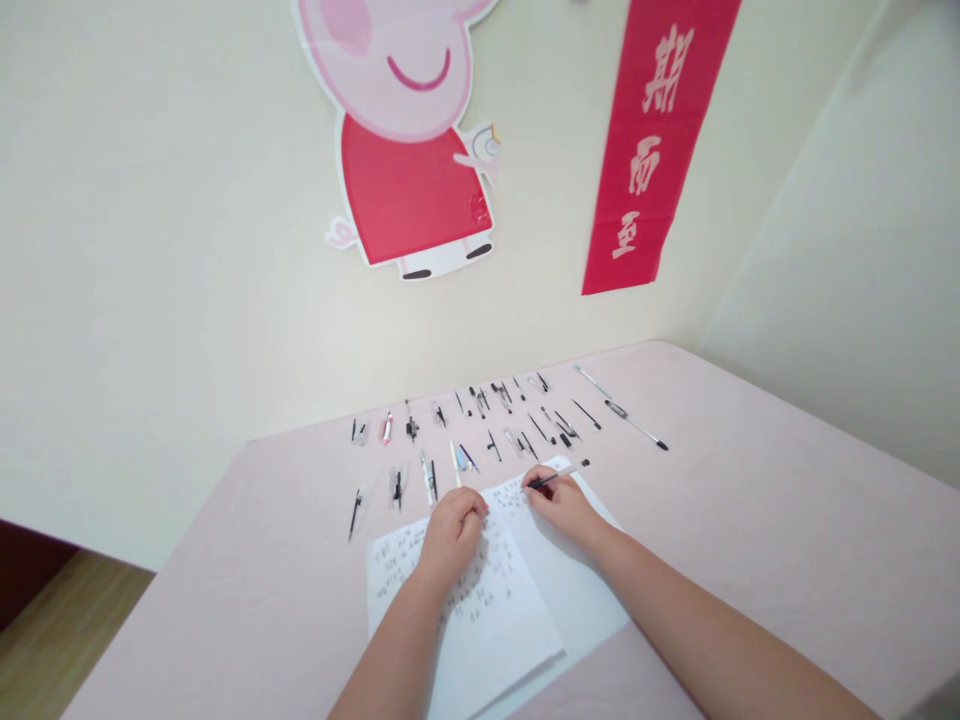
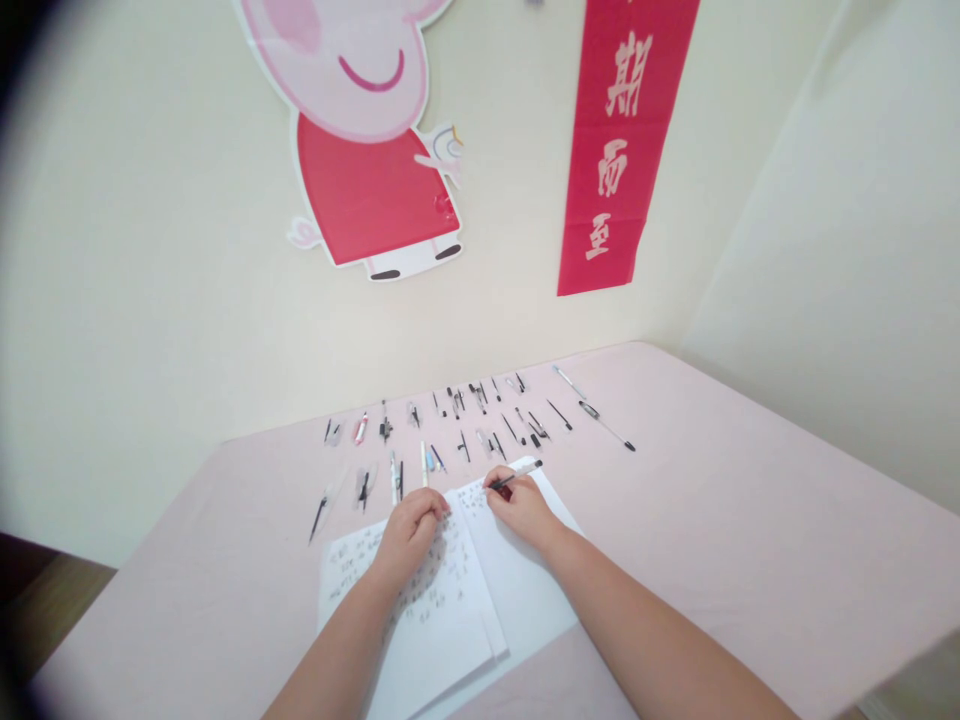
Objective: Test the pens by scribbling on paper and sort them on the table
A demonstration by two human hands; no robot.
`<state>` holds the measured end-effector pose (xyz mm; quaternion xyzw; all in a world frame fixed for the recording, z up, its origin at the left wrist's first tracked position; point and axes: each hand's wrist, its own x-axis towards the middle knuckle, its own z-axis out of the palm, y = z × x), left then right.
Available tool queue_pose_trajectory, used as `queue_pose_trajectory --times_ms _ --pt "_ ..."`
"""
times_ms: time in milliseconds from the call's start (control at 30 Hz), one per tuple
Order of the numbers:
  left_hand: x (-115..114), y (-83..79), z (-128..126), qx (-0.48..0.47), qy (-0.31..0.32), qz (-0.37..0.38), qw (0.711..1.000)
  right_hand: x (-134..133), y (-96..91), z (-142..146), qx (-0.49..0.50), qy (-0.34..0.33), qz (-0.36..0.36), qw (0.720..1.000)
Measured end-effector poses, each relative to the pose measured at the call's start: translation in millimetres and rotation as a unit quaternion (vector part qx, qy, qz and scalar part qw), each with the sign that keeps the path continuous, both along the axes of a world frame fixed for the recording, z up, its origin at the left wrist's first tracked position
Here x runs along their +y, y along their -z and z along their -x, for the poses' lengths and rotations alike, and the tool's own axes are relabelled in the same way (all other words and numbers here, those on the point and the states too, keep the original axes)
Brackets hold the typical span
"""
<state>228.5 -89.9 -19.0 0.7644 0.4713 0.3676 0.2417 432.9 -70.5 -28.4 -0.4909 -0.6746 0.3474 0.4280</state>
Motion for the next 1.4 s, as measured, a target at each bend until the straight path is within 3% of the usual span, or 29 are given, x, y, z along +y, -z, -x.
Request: queue_pose_trajectory --times_ms 100,200,533,633,733,967,1200,1400 --pt "1 1.5 0 0.014 -0.023 -0.003 1.0 0 -4.3 -3 0.044 0.061 -0.02 0.997" --pt "3 3.6 1 0.023 -0.039 -0.003 0.999 1 -5.9 -8 0.094 0.106 0.018 0.99" --pt "3 5.3 1 0.027 -0.048 -0.005 0.998 12 14.2 -15 0.132 0.139 -0.003 0.982" --pt "3 5.6 1 0.023 -0.048 -0.005 0.999 17 20.7 -15 0.088 0.149 -0.009 0.985" --pt "3 5.8 1 0.011 -0.058 0.015 0.998 18 22.2 -14 -0.026 0.136 -0.012 0.99" --pt "1 7.7 1 -0.025 -0.062 0.087 0.994 10 13.8 -6 -0.214 0.126 -0.042 0.968" --pt "1 9.2 1 0.002 -0.042 0.081 0.996 7 13.9 -6 -0.237 0.106 -0.059 0.964" --pt "-1 4.2 -1 0.007 -0.037 0.042 0.998 2 4.8 -3 -0.169 0.048 -0.081 0.981"
